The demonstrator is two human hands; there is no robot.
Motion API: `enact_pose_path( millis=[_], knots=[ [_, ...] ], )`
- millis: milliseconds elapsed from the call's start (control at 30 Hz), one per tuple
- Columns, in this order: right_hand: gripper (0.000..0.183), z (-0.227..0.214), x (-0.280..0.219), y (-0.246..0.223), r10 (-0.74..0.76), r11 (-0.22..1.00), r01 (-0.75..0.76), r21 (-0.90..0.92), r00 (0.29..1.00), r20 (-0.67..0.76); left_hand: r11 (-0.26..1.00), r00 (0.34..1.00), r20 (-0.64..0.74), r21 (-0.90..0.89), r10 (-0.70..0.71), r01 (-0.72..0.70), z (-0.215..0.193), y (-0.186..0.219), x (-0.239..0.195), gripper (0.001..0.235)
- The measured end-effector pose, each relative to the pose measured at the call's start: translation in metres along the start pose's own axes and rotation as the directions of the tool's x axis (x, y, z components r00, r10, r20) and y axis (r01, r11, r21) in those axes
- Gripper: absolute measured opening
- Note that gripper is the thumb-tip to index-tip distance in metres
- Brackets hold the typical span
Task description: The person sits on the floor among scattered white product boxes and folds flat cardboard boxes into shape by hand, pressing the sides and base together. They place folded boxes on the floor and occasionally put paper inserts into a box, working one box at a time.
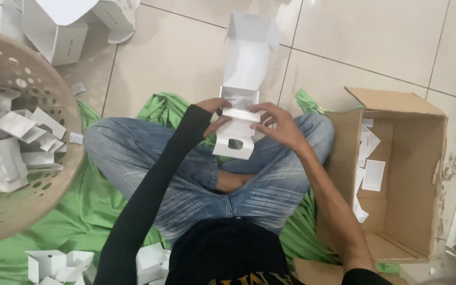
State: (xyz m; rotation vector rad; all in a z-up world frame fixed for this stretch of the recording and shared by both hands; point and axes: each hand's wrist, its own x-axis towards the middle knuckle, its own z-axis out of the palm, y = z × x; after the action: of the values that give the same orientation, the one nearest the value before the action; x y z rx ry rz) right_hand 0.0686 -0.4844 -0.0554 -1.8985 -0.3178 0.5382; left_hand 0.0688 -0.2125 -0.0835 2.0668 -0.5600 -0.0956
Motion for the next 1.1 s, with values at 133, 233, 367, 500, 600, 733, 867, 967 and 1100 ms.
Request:
enact_pose_path(
  millis=[133, 233, 367, 500, 600, 733, 867, 967, 1100],
  knots=[
    [0.039, -0.012, 0.032, 0.034, -0.104, 0.988, 0.084, -0.131, 0.982, -0.155, 0.999, 0.999, -0.008, -0.002, -0.033, 0.033, 0.008, -0.024, 0.042, 0.027],
    [0.035, -0.006, 0.049, 0.055, -0.180, 0.970, 0.146, -0.196, 0.969, -0.168, 0.999, 0.999, -0.036, 0.000, 0.041, -0.041, 0.018, -0.048, 0.053, 0.026],
    [0.026, 0.006, 0.052, 0.056, -0.225, 0.884, 0.097, -0.458, 0.946, -0.234, 0.916, 0.998, 0.036, 0.397, 0.054, -0.064, 0.041, -0.070, 0.061, 0.027],
    [0.018, 0.020, 0.051, 0.063, -0.387, 0.685, 0.115, -0.719, 0.894, -0.226, 0.766, 0.987, -0.008, 0.631, 0.163, -0.121, 0.064, -0.087, 0.048, 0.023],
    [0.022, 0.024, 0.056, 0.063, -0.393, 0.640, 0.116, -0.760, 0.899, -0.194, 0.792, 0.986, -0.067, 0.605, 0.154, -0.082, 0.077, -0.108, 0.042, 0.012],
    [0.021, 0.043, 0.058, 0.018, -0.469, 0.662, 0.233, -0.712, 0.870, -0.151, 0.921, 0.945, -0.295, 0.389, 0.142, -0.017, 0.030, -0.062, -0.002, 0.014],
    [0.022, 0.090, 0.084, -0.049, -0.515, 0.701, 0.382, -0.603, 0.855, -0.058, 0.931, 0.863, -0.504, 0.326, 0.026, 0.163, -0.032, -0.040, -0.082, 0.014],
    [0.022, 0.146, 0.111, -0.097, -0.539, 0.713, 0.490, -0.501, 0.841, 0.054, 0.925, 0.733, -0.677, 0.230, -0.070, 0.301, -0.092, -0.016, -0.163, 0.024],
    [0.024, 0.235, 0.136, -0.164, -0.599, 0.683, 0.653, -0.326, 0.757, 0.261, 0.841, 0.437, -0.897, 0.190, -0.061, 0.507, -0.150, -0.017, -0.270, 0.057]
  ],
)
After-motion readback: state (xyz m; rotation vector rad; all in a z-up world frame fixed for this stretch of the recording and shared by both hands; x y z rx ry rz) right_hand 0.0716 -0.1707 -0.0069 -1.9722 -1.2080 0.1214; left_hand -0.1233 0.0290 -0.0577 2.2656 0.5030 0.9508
